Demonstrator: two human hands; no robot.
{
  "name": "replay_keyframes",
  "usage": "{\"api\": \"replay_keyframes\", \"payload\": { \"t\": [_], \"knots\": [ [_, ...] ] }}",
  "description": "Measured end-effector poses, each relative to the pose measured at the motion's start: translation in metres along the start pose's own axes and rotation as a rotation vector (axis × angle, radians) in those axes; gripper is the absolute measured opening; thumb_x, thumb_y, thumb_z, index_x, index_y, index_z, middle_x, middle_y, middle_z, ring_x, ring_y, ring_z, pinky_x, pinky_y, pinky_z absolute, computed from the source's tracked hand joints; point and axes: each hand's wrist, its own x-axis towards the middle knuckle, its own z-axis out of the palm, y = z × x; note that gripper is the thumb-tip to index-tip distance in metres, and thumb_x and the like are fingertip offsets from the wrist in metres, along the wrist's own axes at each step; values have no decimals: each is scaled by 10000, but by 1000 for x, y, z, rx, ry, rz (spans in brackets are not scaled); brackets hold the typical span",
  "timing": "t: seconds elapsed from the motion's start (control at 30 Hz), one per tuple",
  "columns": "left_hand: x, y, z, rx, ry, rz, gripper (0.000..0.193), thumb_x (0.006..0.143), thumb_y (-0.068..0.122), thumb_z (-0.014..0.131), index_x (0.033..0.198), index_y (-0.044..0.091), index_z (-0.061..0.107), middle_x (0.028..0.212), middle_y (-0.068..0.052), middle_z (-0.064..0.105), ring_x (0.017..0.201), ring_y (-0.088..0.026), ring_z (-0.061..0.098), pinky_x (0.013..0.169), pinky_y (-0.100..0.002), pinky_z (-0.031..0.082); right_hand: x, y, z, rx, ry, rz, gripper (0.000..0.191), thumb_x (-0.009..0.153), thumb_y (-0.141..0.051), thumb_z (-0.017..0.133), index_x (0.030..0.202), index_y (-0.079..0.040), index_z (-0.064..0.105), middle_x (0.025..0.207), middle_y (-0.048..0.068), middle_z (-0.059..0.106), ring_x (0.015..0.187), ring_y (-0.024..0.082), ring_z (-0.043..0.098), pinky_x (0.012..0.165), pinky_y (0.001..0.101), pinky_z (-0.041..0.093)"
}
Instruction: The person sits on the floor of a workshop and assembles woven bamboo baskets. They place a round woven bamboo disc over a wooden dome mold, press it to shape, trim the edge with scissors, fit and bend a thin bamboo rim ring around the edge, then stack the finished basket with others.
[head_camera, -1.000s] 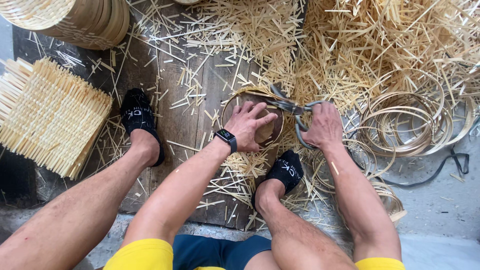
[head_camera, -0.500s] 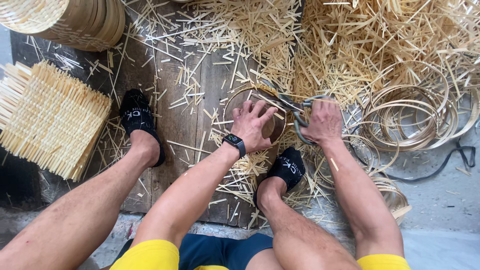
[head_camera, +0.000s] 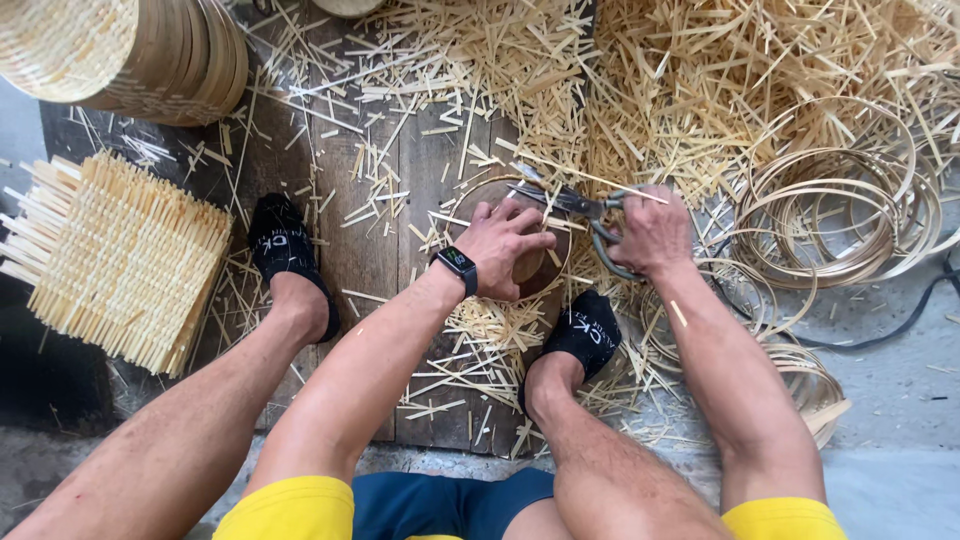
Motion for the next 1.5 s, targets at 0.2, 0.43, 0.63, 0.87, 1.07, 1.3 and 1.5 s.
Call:
{"api": "replay_keyframes", "payload": {
  "t": [0.2,0.43,0.63,0.87,1.07,1.3,1.5],
  "knots": [
    [2,-4,-3,22,-51,63,909,491,294,872,1356,302,589,1328,-30,507,1311,-287,415,1001,-512,360,-8,8,-10,80,-221,83,322,916,-380,717,993,-70,680,904,93,653,863,218,621,739,353,534],
    [-1,-3,-3,29,2,119,908,460,299,887,1321,294,601,1349,-39,504,1290,-304,420,999,-527,359,9,-13,-34,75,42,-20,532,646,-482,747,871,-5,673,814,128,631,761,244,623,707,357,544],
    [3,-6,-6,86,-120,164,901,456,307,913,1302,317,602,1352,-27,497,1346,-298,396,1018,-522,359,-7,11,-4,82,-128,2,228,896,-281,666,817,-71,624,743,87,590,678,194,583,592,349,527],
    [5,-7,-6,102,-119,166,919,447,313,931,1302,309,593,1335,-32,493,1345,-314,382,1025,-541,345,3,47,-41,59,-292,102,383,880,-432,686,904,-68,568,831,67,523,741,198,534,658,347,512],
    [0,1,0,41,-44,83,843,481,334,914,1270,301,619,1294,-26,518,1278,-299,431,981,-525,371,-10,1,-46,176,-346,115,679,785,-592,726,1086,-6,562,1000,132,506,926,248,507,842,370,474],
    [-1,8,10,-2,17,-4,869,468,364,916,1284,301,622,1262,-25,525,1231,-311,439,942,-512,379,-64,-18,6,209,-102,232,299,883,-338,681,964,-56,622,899,86,601,829,225,605,731,381,536],
    [-2,9,6,5,37,39,867,461,355,920,1276,299,630,1274,-22,520,1238,-305,443,979,-519,371,-49,6,-10,341,41,175,413,862,-430,759,862,-34,640,753,105,593,705,259,611,602,405,526]
  ]
}}
